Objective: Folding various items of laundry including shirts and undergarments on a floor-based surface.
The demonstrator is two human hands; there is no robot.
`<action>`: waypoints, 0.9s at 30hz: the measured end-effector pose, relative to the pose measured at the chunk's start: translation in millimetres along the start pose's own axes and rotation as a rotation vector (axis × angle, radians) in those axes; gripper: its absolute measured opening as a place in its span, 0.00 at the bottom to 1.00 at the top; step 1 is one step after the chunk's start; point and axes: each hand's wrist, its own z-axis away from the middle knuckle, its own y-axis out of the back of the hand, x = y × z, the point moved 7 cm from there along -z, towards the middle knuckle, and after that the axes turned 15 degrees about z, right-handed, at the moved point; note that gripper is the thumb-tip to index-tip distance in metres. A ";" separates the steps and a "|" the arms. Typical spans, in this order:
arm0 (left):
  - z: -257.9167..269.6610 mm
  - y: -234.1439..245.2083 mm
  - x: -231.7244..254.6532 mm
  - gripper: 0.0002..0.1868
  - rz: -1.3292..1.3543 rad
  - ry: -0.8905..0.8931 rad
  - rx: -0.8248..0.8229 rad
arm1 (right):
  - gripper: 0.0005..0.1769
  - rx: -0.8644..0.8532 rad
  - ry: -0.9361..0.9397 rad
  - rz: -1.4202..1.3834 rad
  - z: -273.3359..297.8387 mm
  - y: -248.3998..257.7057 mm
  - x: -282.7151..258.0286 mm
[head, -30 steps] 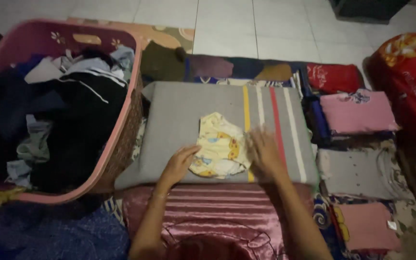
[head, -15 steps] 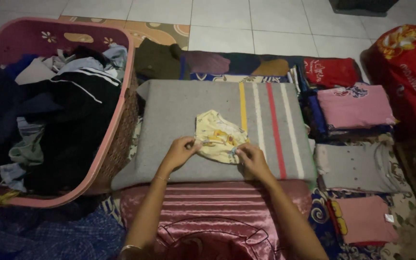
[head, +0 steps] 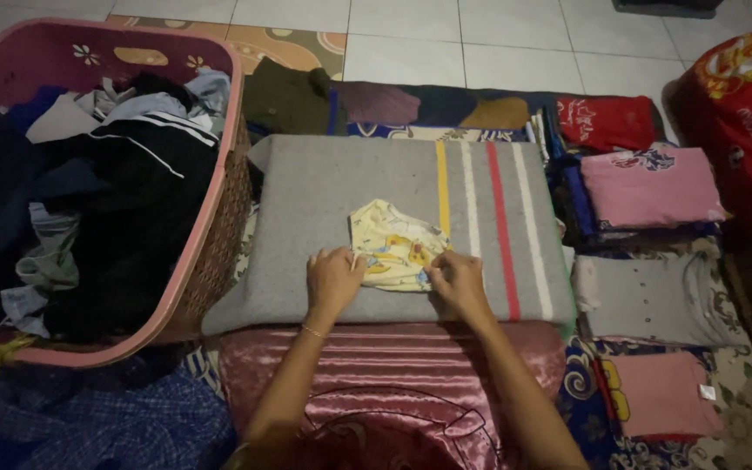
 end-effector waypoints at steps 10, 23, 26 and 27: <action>-41.7 -36.9 -67.3 0.34 0.047 0.079 0.036 | 0.19 0.294 0.052 0.140 -26.4 21.4 -25.5; -61.0 -37.6 -72.6 0.23 0.548 0.269 -0.242 | 0.12 0.202 -0.124 -0.126 -30.6 -11.2 27.2; -58.2 -35.8 -76.3 0.13 0.585 0.079 -0.212 | 0.12 0.223 -0.170 -0.134 -27.9 -6.9 28.3; -56.8 -32.4 -72.1 0.10 0.596 -0.031 -0.199 | 0.12 0.242 -0.171 -0.121 -26.7 -4.8 27.1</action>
